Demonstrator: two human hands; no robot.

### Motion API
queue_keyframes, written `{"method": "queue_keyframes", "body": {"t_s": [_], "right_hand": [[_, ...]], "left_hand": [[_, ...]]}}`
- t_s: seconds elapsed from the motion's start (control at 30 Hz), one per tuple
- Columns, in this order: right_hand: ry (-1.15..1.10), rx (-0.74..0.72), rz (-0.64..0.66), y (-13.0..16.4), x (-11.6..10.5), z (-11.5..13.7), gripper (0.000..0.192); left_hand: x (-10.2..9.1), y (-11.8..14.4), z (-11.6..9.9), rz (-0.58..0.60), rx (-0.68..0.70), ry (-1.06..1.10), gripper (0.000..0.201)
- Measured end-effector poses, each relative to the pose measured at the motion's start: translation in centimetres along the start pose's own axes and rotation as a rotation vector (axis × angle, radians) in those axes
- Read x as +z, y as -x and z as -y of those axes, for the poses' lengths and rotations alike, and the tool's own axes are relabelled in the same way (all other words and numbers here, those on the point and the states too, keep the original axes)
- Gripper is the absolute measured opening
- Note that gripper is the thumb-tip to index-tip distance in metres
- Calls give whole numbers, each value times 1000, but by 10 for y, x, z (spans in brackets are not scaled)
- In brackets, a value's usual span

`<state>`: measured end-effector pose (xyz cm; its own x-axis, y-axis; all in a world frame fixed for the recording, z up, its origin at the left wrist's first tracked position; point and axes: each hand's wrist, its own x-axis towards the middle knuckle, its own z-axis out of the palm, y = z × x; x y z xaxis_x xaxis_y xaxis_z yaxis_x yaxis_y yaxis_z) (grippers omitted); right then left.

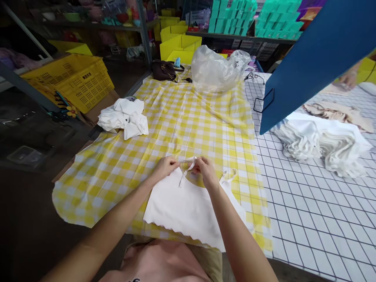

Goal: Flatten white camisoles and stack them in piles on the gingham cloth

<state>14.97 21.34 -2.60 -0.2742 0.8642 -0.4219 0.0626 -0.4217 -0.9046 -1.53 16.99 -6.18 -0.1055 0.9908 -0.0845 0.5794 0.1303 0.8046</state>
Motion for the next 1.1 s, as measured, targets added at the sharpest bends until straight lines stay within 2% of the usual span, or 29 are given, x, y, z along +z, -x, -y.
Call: {"method": "queue_keyframes", "body": {"t_s": [0.13, 0.27, 0.4, 0.47, 0.57, 0.63, 0.73, 0.83, 0.93, 1.0, 1.03, 1.1], "right_hand": [[-131, 53, 47, 1, 1, 4, 20], [-260, 58, 39, 2, 0, 6, 20], [-311, 58, 36, 5, 0, 7, 20], [-311, 54, 43, 7, 1, 7, 23], [-318, 28, 75, 8, 3, 9, 27], [-324, -17, 97, 8, 4, 10, 29], [-283, -119, 77, 5, 1, 12, 30], [-84, -189, 4, 2, -6, 10, 27], [353, -261, -170, 3, -15, 4, 25], [604, -373, -274, 8, -18, -2, 24], [681, -434, -278, 11, -18, -5, 23], [773, -518, -156, 19, -17, -11, 21]], "left_hand": [[3, -2, 3, -25, 21, -4, 28], [5, 4, 0, -81, 21, -21, 7], [9, 30, -10, -212, 96, -70, 21], [11, 47, -16, -163, 106, -90, 17], [14, 64, -19, -6, 100, -123, 16], [14, 67, -17, 73, 92, -135, 16], [12, 65, -11, 131, 90, -92, 9], [10, 62, -6, 156, 100, -22, 4], [8, 62, -6, 163, 102, 16, 7], [6, 62, -9, 166, 102, 26, 10], [6, 62, -10, 169, 101, 30, 11], [5, 62, -11, 175, 106, 37, 12]]}}
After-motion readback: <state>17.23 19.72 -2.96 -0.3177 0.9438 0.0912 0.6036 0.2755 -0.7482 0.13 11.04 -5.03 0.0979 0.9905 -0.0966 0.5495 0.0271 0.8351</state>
